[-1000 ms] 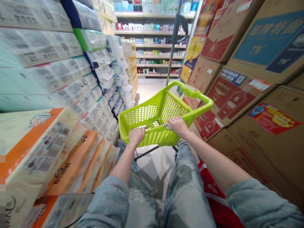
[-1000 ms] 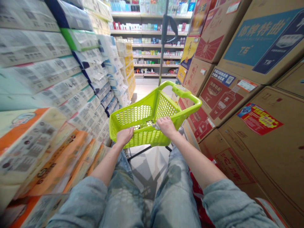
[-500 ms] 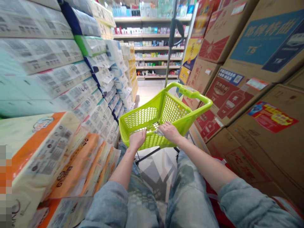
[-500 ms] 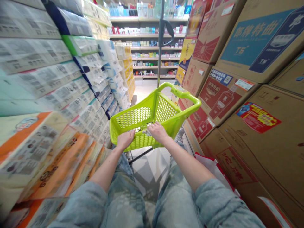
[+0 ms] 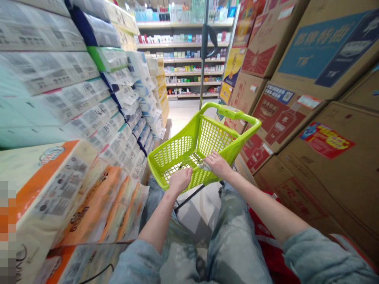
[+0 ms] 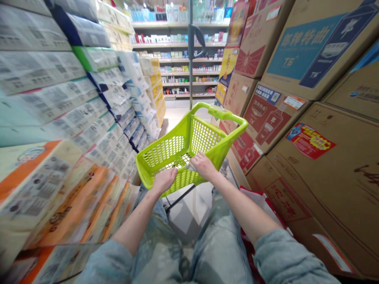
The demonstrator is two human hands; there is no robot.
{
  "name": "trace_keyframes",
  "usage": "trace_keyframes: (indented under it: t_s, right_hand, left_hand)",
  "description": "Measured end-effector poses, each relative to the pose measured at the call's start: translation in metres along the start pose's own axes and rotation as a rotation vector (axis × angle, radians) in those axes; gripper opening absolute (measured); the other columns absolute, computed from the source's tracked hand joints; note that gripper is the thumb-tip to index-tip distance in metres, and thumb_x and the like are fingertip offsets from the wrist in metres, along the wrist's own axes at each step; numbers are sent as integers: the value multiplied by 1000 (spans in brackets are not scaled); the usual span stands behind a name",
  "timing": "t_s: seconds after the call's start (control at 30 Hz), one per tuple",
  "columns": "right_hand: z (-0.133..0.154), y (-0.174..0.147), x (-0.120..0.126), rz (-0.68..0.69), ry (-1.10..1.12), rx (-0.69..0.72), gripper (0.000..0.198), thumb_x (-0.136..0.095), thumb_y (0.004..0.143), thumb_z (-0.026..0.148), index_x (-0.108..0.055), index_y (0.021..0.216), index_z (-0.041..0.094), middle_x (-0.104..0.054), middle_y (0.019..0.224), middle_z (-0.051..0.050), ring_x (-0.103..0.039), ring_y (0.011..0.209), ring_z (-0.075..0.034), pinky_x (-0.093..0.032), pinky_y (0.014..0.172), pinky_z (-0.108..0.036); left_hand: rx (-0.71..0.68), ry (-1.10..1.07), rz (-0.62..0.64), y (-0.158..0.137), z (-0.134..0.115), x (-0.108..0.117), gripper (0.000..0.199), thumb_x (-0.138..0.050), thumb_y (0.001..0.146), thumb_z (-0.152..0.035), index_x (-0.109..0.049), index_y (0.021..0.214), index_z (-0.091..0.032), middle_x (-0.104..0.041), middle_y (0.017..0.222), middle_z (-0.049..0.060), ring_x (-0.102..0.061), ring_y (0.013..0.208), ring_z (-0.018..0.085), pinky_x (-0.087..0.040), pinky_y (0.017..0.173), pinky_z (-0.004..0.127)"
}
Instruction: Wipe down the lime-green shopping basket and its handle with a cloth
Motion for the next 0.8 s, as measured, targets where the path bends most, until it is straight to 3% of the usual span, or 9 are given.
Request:
trace_keyframes:
  t_s: [0.1,0.2,0.4,0.57,0.7,0.8]
  right_hand:
    - [30,8,-7,-1,51,38,18,-43,90,17,-61,92,18,-64,86,-5,-57,89,-18,-28,107,-36]
    - [39,12,-10,-11,69,61,16,-44,90,18,-61,92,19,-64,86,-4,-57,90,-18,-28,108,-37]
    - [-3,3,-3,-63,54,-28,20,-43,90,17,-60,101,17,-66,99,-8,-56,101,-20,-24,109,-43]
    - [-18,0,-6,-110,50,-49,19,-45,89,18,-61,100,18,-66,103,-8,-53,107,-22,-22,110,-47]
    - [1,5,-13,-166,49,-74,19,-44,91,20,-62,97,17,-66,103,-9,-56,104,-22,-26,109,-46]
    - [25,12,-19,-180,88,-7,19,-44,92,22,-62,95,17,-67,100,-8,-57,101,-21,-31,108,-43]
  left_hand:
    - [-46,-82,43,1,7,1,57,-11,95,-43,-62,100,-21,-67,110,8,-62,102,23,-45,84,33]
    - [-65,-159,108,2,26,3,59,-9,95,-43,-62,109,-20,-63,121,7,-57,112,21,-42,92,30]
    - [82,-66,212,-4,61,-1,73,-6,92,-53,-65,107,-13,-63,119,15,-55,116,27,-41,95,34]
    - [67,-14,176,-4,61,-3,73,-4,92,-53,-66,104,-16,-65,115,14,-58,113,26,-42,93,36]
    - [75,10,169,-4,59,-1,72,-3,93,-50,-67,98,-16,-67,111,14,-59,110,26,-44,90,35]
    - [93,41,155,-5,58,-1,72,-3,93,-49,-67,97,-16,-68,108,14,-61,108,26,-45,88,35]
Point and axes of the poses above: each hand's wrist, its own y-axis towards the middle knuckle, its own x-axis out of the back of the hand, z = x × y, the point moved 2 cm from there along y, towards the middle knuckle
